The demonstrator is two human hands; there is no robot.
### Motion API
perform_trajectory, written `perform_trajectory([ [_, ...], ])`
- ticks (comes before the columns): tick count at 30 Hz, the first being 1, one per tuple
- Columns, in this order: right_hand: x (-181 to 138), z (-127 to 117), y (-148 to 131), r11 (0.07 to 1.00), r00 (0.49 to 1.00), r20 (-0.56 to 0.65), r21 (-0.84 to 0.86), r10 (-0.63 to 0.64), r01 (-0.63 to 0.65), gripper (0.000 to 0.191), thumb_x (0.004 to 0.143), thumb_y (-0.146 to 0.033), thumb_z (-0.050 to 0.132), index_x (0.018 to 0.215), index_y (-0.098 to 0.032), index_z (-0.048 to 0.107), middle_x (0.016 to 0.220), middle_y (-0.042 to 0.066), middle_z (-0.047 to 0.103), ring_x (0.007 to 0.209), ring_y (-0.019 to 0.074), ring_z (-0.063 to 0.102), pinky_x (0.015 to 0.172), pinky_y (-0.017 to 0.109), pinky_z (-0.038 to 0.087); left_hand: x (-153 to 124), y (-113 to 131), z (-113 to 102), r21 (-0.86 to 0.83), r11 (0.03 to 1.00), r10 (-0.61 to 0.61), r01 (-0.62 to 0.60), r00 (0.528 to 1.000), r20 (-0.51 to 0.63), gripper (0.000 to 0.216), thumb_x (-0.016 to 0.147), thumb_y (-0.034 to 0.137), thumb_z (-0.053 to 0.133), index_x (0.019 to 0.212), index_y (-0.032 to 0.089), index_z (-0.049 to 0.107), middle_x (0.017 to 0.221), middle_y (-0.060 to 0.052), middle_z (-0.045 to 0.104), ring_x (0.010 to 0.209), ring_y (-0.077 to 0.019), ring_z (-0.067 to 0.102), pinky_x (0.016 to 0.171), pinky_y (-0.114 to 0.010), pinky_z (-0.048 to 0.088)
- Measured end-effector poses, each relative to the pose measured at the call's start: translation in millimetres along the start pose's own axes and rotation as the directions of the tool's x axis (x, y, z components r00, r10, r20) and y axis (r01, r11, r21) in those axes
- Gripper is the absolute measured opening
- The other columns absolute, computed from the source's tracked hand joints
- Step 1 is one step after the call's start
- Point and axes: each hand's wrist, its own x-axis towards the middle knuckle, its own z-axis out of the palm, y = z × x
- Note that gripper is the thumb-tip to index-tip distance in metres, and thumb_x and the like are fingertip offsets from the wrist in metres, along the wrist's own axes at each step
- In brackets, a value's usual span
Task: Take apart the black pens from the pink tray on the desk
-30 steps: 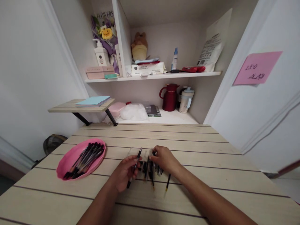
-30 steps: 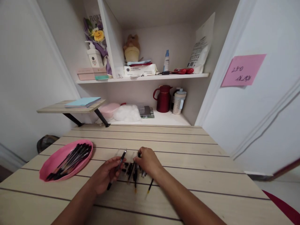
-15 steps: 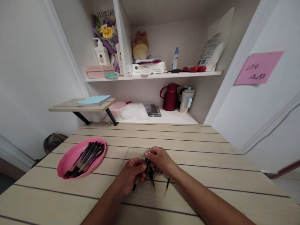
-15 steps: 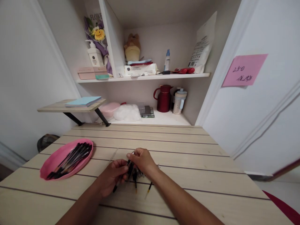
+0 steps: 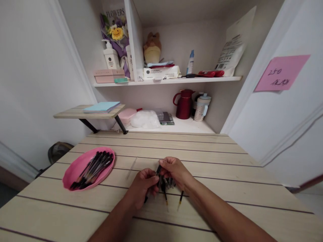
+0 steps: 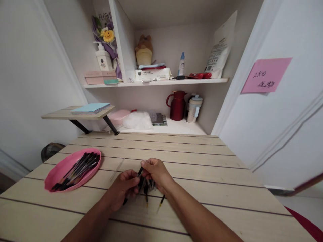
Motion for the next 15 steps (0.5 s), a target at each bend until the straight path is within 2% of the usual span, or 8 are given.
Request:
perform_trajectory([
  [4,1.9,-2.9,0.2,0.998,0.998,0.009,0.020,-0.058,0.058,0.028,0.059,-0.039,0.067,0.060,-0.013,0.056,0.047,-0.001,0.055,0.040,0.0061,0.043,0.042,0.019,0.032,-0.4,0.4,-0.1,-0.011,1.000,-0.016,0.016,0.998,0.066,0.024,0.065,0.035,0.063,0.067,0.015,0.050,0.049,0.004,0.053,0.036,-0.0064,0.047,0.036,-0.017,0.029],
  [8,2.1,-4.0,-0.5,0.985,0.996,0.084,0.173,-0.028,0.013,0.032,0.059,-0.042,0.067,0.073,-0.014,0.059,0.064,0.001,0.060,0.053,0.0090,0.053,0.050,0.021,0.039,-0.1,1.8,0.0,-0.017,0.999,-0.035,0.036,0.997,0.070,0.029,0.068,0.042,0.057,0.075,0.014,0.055,0.050,0.004,0.052,0.034,-0.0053,0.044,0.034,-0.017,0.028],
  [11,3.5,-5.0,1.4,0.994,1.000,0.018,0.107,0.013,-0.015,0.032,0.061,-0.044,0.065,0.068,-0.014,0.056,0.057,0.000,0.058,0.049,0.0086,0.052,0.047,0.020,0.037,1.0,0.8,-0.7,0.021,1.000,-0.009,0.008,0.999,0.053,0.028,0.068,0.041,0.058,0.074,0.014,0.054,0.051,0.004,0.052,0.033,-0.0047,0.043,0.033,-0.016,0.026],
  [13,4.1,-5.7,2.4,0.999,1.000,-0.016,0.048,-0.004,0.005,0.031,0.060,-0.041,0.067,0.062,-0.013,0.054,0.049,-0.002,0.054,0.043,0.0064,0.047,0.044,0.019,0.035,1.3,-0.1,-1.3,0.045,0.999,-0.022,0.019,0.998,0.059,0.028,0.069,0.041,0.057,0.074,0.014,0.054,0.050,0.005,0.052,0.033,-0.0045,0.042,0.032,-0.016,0.024],
  [15,3.7,-6.0,2.3,0.996,0.999,0.029,0.081,-0.032,0.030,0.028,0.059,-0.037,0.069,0.064,-0.012,0.056,0.053,-0.002,0.056,0.045,0.0059,0.047,0.046,0.019,0.037,1.0,-0.2,-1.7,0.047,0.998,-0.042,0.038,0.997,0.069,0.028,0.071,0.042,0.054,0.076,0.014,0.055,0.050,0.005,0.052,0.032,-0.0041,0.040,0.031,-0.016,0.023],
])
